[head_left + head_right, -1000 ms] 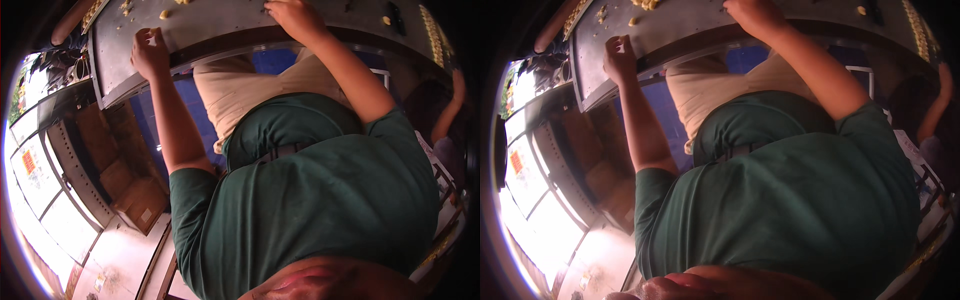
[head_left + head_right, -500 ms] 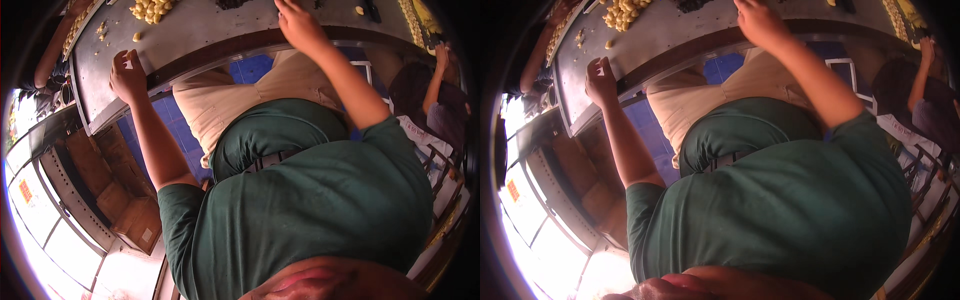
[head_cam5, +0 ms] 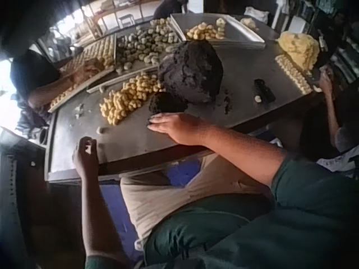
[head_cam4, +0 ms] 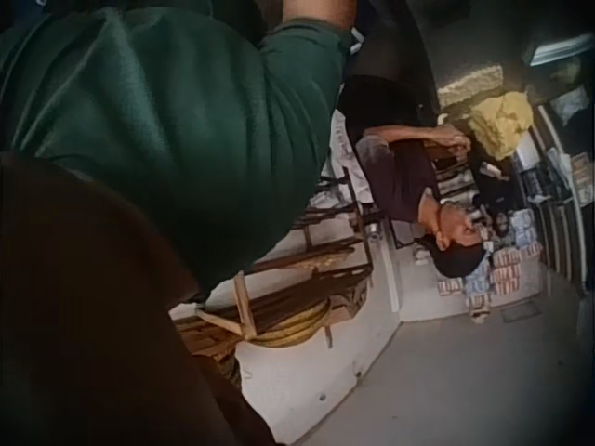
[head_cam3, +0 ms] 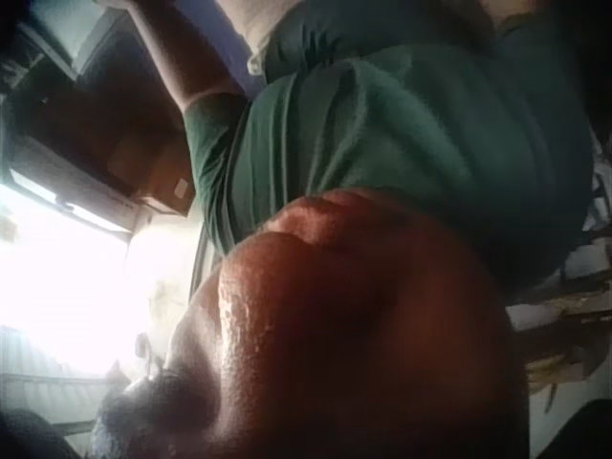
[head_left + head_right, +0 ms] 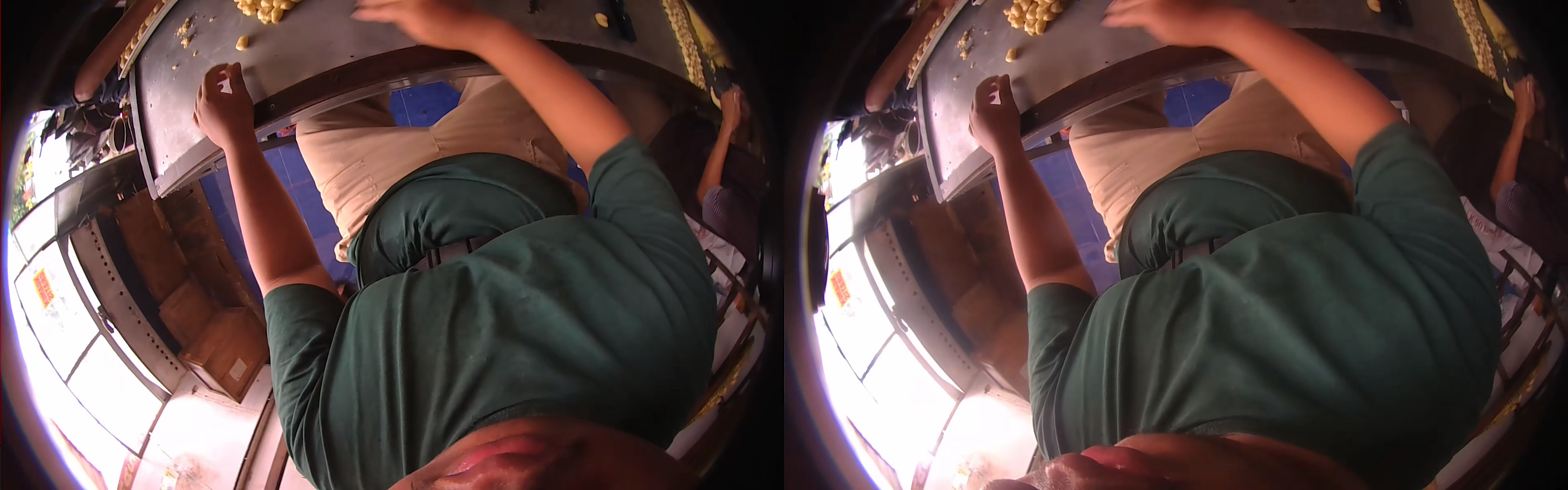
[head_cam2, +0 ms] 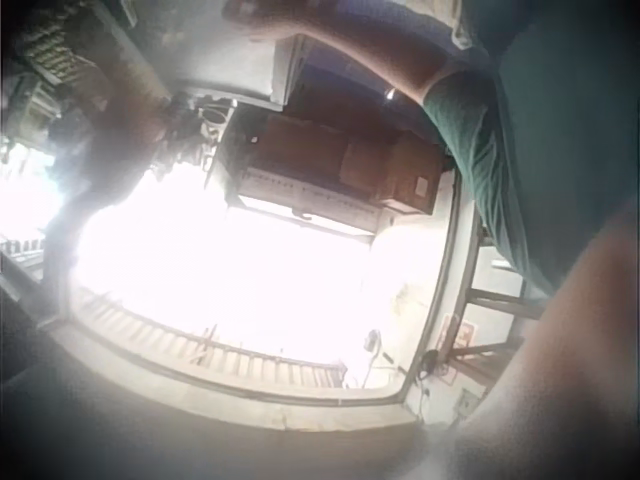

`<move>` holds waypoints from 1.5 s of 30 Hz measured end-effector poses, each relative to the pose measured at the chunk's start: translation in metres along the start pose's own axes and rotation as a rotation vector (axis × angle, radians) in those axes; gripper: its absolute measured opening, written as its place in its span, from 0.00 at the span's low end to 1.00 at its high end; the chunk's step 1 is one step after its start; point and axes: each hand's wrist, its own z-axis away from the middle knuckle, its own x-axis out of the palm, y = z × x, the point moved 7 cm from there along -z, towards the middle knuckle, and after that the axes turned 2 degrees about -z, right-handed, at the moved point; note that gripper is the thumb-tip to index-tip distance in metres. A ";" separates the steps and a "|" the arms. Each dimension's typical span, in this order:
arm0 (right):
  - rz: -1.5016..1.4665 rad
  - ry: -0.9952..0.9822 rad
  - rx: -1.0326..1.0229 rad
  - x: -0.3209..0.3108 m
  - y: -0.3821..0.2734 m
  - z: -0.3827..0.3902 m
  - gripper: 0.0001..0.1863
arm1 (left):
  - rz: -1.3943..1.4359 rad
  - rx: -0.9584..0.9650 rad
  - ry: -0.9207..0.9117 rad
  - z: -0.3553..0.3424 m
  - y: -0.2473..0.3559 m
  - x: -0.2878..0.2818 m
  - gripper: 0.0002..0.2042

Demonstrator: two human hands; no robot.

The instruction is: The person picks up a small piece of light-colored dough, flattens it by hand, takes a small piece of dark-colored filling, places the filling onto the dough, and wraps the dough around the filling before setting the assembled piece back onto the table.

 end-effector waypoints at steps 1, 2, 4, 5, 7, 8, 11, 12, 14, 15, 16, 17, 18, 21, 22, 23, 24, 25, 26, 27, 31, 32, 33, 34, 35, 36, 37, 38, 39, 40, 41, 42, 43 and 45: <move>0.111 0.054 0.090 -0.010 0.023 0.028 0.25 | 0.006 -0.007 0.002 -0.001 0.005 0.001 0.14; 0.233 -0.041 0.207 -0.018 0.035 0.056 0.24 | 0.029 0.027 0.020 -0.002 0.007 0.000 0.14; -0.048 -0.018 0.582 -0.031 0.049 0.106 0.22 | 0.059 0.079 0.031 -0.001 0.012 0.001 0.14; -0.045 -0.025 0.593 -0.035 0.043 0.114 0.22 | 0.011 0.092 0.007 -0.002 0.011 0.008 0.15; 0.145 -0.071 0.702 -0.048 0.037 0.127 0.21 | -0.137 0.103 0.003 0.002 0.011 0.004 0.17; 0.187 0.052 0.763 -0.049 0.036 0.131 0.20 | -0.147 0.100 0.007 0.002 0.009 0.001 0.17; 0.185 0.324 0.731 -0.035 -0.002 0.117 0.21 | -0.130 0.075 -0.018 0.001 0.009 0.002 0.17; 0.157 0.315 0.629 -0.023 -0.015 0.106 0.22 | -0.095 0.065 -0.058 -0.001 0.013 0.011 0.17; 0.024 0.318 0.430 -0.009 -0.040 0.063 0.23 | -0.097 0.059 -0.044 -0.003 0.009 0.003 0.16; -0.056 0.321 0.372 -0.007 -0.050 0.042 0.22 | -0.076 0.064 -0.048 -0.003 0.008 0.005 0.16; -0.065 0.319 0.368 -0.002 -0.057 0.025 0.22 | -0.064 0.059 -0.050 -0.004 0.007 0.007 0.15; -0.094 0.298 0.191 0.002 -0.074 0.003 0.22 | -0.075 0.050 -0.045 -0.005 0.004 0.008 0.15; -0.121 0.278 0.014 0.006 -0.092 -0.012 0.21 | -0.067 0.043 -0.032 -0.005 0.002 0.008 0.15; -0.074 0.084 0.093 0.027 -0.081 -0.036 0.18 | -0.095 0.056 -0.037 -0.004 0.005 0.005 0.16; -0.087 0.166 0.086 0.022 -0.070 -0.041 0.18 | -0.041 0.053 -0.001 -0.003 0.007 0.002 0.16; -0.101 0.256 0.085 0.022 -0.054 -0.045 0.18 | 0.012 0.058 0.033 -0.003 0.011 0.000 0.17; 0.012 0.269 -0.074 0.048 -0.044 -0.046 0.17 | 0.071 0.058 0.027 -0.005 0.020 0.001 0.19; 0.175 0.143 -0.271 0.051 -0.059 -0.035 0.21 | 0.062 0.053 0.016 -0.002 0.012 -0.001 0.17; 0.127 0.075 -0.251 0.041 -0.067 -0.033 0.21 | -0.013 0.123 0.032 -0.002 0.008 -0.002 0.16; 0.097 -0.017 -0.237 0.033 -0.075 -0.026 0.21 | -0.063 0.180 0.051 0.001 0.008 -0.002 0.15; -0.005 -0.097 -0.024 -0.003 -0.032 0.036 0.19 | -0.088 0.148 0.084 -0.003 0.013 0.001 0.16; 0.094 -0.010 0.143 -0.014 -0.010 0.060 0.19 | -0.130 0.097 0.028 -0.003 0.009 0.004 0.17; 0.197 0.087 0.312 -0.023 0.005 0.076 0.18 | -0.125 0.096 0.027 -0.003 0.013 0.002 0.17; 0.197 0.084 0.309 -0.020 -0.004 0.080 0.18 | -0.106 0.095 0.030 -0.003 0.015 0.001 0.17; 0.165 0.130 0.447 -0.020 -0.013 0.089 0.19 | -0.090 0.088 0.038 -0.002 0.014 -0.001 0.16; 0.150 0.177 0.603 -0.021 -0.015 0.105 0.20 | -0.034 0.141 0.049 -0.003 0.022 -0.003 0.16; 0.208 0.195 0.547 -0.004 -0.018 0.108 0.21 | 0.035 0.211 0.053 -0.005 0.035 -0.003 0.15; 0.104 0.191 0.471 -0.003 -0.022 0.094 0.21 | 0.013 0.251 0.043 -0.005 0.037 -0.006 0.13; 0.000 0.188 0.393 -0.004 -0.024 0.080 0.22 | -0.081 0.279 0.048 -0.003 0.028 -0.002 0.13; 0.004 0.198 0.399 -0.008 -0.019 0.059 0.22 | -0.025 0.231 0.003 -0.004 0.018 0.003 0.13; 0.041 0.269 0.407 -0.016 -0.013 0.038 0.23 | 0.026 0.181 -0.041 -0.004 0.010 0.007 0.14; 0.076 0.336 0.412 -0.019 -0.003 0.028 0.24 | 0.020 0.187 -0.039 -0.001 0.012 0.008 0.14; 0.340 0.351 0.325 0.002 0.018 0.029 0.24 | -0.012 0.205 -0.027 -0.001 0.019 0.008 0.16; -0.229 0.162 0.836 0.007 0.024 0.041 0.17 | -0.127 0.202 -0.033 0.002 0.015 0.011 0.17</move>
